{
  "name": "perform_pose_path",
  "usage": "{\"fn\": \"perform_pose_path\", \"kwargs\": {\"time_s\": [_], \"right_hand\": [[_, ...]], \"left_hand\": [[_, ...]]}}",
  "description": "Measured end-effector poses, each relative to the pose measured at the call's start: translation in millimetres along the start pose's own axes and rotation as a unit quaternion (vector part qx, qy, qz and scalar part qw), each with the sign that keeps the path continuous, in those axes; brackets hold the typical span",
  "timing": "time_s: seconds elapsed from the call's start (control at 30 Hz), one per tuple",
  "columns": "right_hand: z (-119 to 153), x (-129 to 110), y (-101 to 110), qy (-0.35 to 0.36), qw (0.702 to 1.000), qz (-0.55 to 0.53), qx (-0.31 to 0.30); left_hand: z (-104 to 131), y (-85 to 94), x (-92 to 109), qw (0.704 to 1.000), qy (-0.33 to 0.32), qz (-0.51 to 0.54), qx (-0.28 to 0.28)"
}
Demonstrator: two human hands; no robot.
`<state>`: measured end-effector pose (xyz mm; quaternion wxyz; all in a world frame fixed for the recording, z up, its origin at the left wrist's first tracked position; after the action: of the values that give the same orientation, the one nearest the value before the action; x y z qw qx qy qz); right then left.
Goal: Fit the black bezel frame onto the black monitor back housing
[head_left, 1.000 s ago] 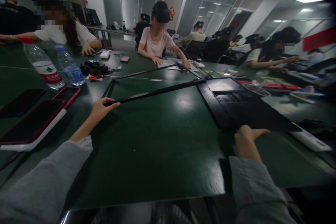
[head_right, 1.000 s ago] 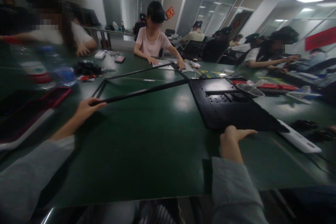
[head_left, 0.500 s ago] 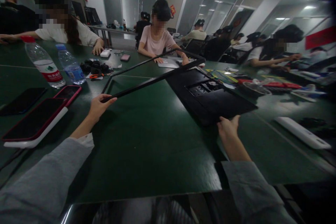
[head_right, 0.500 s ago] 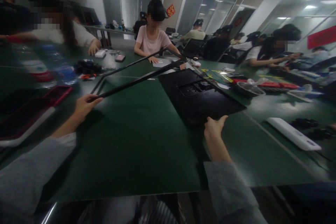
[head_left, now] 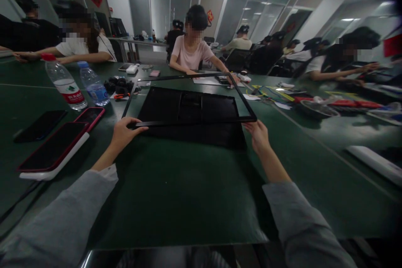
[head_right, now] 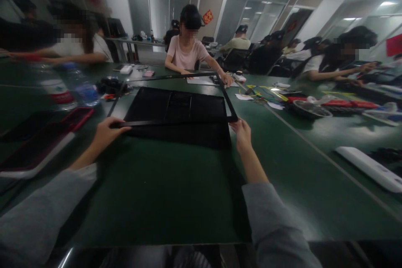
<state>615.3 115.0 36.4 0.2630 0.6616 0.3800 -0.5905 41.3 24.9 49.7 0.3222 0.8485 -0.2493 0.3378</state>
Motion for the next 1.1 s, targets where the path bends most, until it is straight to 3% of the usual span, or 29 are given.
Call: {"fn": "perform_pose_path", "kwargs": {"time_s": [0.1, 0.17, 0.33, 0.43, 0.67, 1.1], "right_hand": [[8, -11, -2, -0.038, 0.995, -0.018, -0.089], [15, -13, -4, -0.008, 0.990, 0.028, -0.140], [16, 0, -9, 0.189, 0.968, 0.151, -0.070], [15, 11, -11, 0.239, 0.945, 0.219, -0.042], [21, 19, -5, 0.223, 0.938, 0.265, -0.029], [12, 36, 0, 0.215, 0.937, 0.274, -0.037]], "left_hand": [[3, -1.9, 10, 0.999, -0.041, -0.006, -0.023], [4, -5.3, 16, 0.998, -0.054, -0.005, -0.044], [7, -14.3, 22, 0.995, -0.056, -0.011, -0.077], [9, -18.5, 18, 0.994, -0.057, -0.028, -0.092], [11, -25.3, 6, 0.987, -0.090, -0.065, -0.117], [12, -29.8, 4, 0.983, -0.090, -0.058, -0.148]]}}
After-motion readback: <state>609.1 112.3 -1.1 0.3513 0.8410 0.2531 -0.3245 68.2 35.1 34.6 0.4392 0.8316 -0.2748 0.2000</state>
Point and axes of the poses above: each hand's wrist, its own z-axis away from the middle knuckle, its own y-axis out of the back of the hand, x = y × z, the point moved 5 cm from there along -z, towards the middle knuckle, and after that the axes turned 15 degrees about x, right-handed, at the moved point
